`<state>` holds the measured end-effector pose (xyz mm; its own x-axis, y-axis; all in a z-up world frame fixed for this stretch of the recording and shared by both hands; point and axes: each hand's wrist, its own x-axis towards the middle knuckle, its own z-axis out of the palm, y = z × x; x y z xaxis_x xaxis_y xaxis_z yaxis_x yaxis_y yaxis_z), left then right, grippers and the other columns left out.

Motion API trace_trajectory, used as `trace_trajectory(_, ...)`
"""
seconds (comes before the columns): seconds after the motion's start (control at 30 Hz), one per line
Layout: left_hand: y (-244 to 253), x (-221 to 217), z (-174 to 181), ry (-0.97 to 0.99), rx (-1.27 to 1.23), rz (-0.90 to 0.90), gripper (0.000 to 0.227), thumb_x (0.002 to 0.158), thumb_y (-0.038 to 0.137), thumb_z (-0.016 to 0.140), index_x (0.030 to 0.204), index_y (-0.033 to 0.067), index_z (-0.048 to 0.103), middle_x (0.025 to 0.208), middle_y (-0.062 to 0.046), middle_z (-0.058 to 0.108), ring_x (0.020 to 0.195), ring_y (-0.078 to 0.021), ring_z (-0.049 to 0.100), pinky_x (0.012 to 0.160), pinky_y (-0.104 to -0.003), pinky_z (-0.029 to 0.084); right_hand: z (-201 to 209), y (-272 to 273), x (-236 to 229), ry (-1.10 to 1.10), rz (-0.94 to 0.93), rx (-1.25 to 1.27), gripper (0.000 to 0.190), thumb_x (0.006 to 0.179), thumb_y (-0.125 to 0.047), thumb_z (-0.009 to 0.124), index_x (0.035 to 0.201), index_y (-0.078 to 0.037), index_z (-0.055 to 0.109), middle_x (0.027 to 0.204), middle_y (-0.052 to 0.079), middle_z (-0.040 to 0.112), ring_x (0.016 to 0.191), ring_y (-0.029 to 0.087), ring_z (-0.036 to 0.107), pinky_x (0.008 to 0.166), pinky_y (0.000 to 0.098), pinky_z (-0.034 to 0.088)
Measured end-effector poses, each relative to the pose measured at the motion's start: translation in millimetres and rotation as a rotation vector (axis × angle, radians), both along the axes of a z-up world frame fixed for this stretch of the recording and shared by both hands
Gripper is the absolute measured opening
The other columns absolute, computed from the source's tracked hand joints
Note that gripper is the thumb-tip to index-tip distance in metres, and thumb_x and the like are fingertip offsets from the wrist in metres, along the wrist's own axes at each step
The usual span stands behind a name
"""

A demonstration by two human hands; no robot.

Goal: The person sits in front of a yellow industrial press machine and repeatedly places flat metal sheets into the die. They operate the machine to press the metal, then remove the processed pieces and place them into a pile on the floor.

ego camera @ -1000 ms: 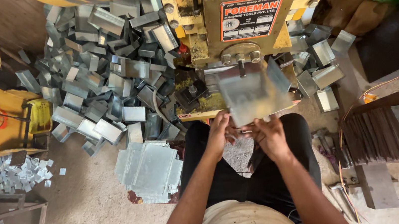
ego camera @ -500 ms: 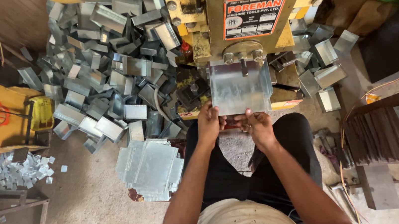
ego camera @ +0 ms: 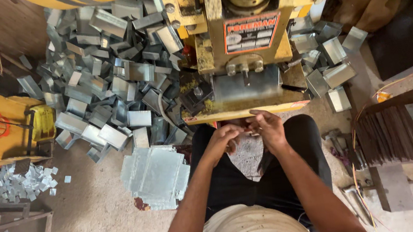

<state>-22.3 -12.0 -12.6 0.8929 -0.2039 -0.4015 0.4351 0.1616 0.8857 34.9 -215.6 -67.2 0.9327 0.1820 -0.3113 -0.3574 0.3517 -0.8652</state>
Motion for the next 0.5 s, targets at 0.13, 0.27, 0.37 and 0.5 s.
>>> trace_trajectory(0.13, -20, 48, 13, -0.082, 0.188, -0.015, 0.044, 0.095, 0.05, 0.058, 0.113, 0.0105, 0.062, 0.074, -0.003, 0.067, 0.05, -0.0102, 0.059, 0.044, -0.024, 0.048, -10, -16, 13, -0.09, -0.103, -0.017, 0.034, 0.104, -0.029, 0.061, 0.115, 0.002, 0.068, 0.09, 0.015, 0.071, 0.073, 0.017, 0.063, 0.067, 0.0308, 0.053)
trace_trajectory(0.27, -53, 90, -5, 0.199, -0.44, 0.187, 0.047, 0.105, 0.05, 0.055, 0.086, 0.0068, 0.057, 0.063, 0.0, 0.056, 0.045, -0.0085, 0.049, 0.036, -0.023, 0.032, -6, -34, 22, -0.016, -0.118, 0.127, 0.049, 0.111, -0.045, 0.045, 0.116, 0.001, 0.061, 0.092, 0.015, 0.07, 0.075, 0.021, 0.064, 0.072, 0.0355, 0.054)
trace_trajectory(0.37, -66, 89, -3, 0.178, -0.67, 0.145, 0.043, 0.106, 0.044, 0.05, 0.079, 0.0113, 0.053, 0.058, 0.002, 0.051, 0.04, -0.0072, 0.043, 0.033, -0.023, 0.031, 0, -46, 18, 0.085, -0.078, 0.256, 0.065, 0.11, -0.058, 0.033, 0.121, 0.0, 0.06, 0.097, 0.018, 0.07, 0.08, 0.025, 0.067, 0.078, 0.0388, 0.054)
trace_trajectory(0.5, -42, 33, 38, 0.059, -0.384, -0.189, 0.044, 0.109, 0.039, 0.047, 0.084, 0.0044, 0.056, 0.06, -0.003, 0.055, 0.044, -0.0112, 0.05, 0.038, -0.024, 0.039, 30, -53, 10, 0.227, -0.083, 0.316, 0.074, 0.103, -0.063, 0.03, 0.136, -0.002, 0.054, 0.118, 0.016, 0.069, 0.101, 0.028, 0.069, 0.089, 0.0436, 0.055)
